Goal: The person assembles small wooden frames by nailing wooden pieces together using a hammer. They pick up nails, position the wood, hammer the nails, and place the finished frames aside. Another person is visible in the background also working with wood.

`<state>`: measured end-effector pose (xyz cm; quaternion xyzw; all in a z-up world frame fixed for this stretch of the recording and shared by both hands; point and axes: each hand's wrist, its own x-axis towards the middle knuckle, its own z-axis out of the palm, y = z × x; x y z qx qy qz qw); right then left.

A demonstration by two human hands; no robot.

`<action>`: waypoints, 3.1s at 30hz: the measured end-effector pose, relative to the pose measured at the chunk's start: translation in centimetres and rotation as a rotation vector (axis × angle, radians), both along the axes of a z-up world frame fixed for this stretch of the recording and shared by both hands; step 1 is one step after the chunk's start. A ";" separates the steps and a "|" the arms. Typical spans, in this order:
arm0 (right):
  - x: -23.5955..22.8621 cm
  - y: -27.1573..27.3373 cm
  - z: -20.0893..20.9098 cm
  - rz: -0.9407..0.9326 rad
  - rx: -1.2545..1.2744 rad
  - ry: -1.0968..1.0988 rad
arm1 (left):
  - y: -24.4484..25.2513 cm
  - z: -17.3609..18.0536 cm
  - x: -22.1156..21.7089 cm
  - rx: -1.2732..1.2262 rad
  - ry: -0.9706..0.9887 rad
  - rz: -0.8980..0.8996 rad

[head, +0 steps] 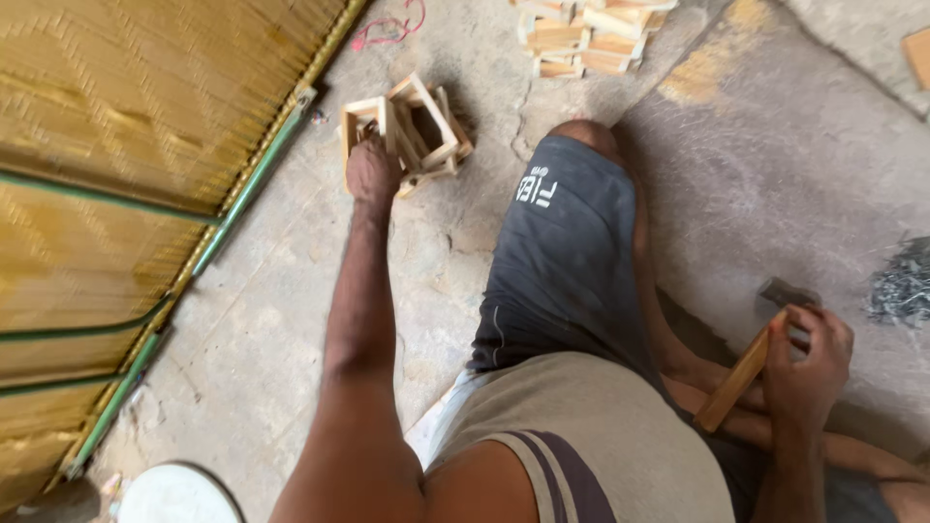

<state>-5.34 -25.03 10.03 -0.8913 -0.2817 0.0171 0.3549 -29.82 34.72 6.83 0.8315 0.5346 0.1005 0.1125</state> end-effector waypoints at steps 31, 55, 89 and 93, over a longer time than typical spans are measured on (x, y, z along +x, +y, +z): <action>-3.9 0.7 -1.4 -0.140 0.455 0.803 | -35.3 -1.1 20.9 -1.737 -0.633 -0.704; -1.7 -1.3 0.0 -0.201 0.040 -0.077 | -32.5 -6.0 33.7 0.169 0.021 -1.370; 6.2 2.3 -2.8 -0.419 0.365 0.343 | -31.9 -7.4 36.6 -0.063 0.130 -1.390; 6.1 0.5 -4.7 -0.283 -0.133 0.186 | -32.2 -6.8 35.7 -0.078 0.164 -1.394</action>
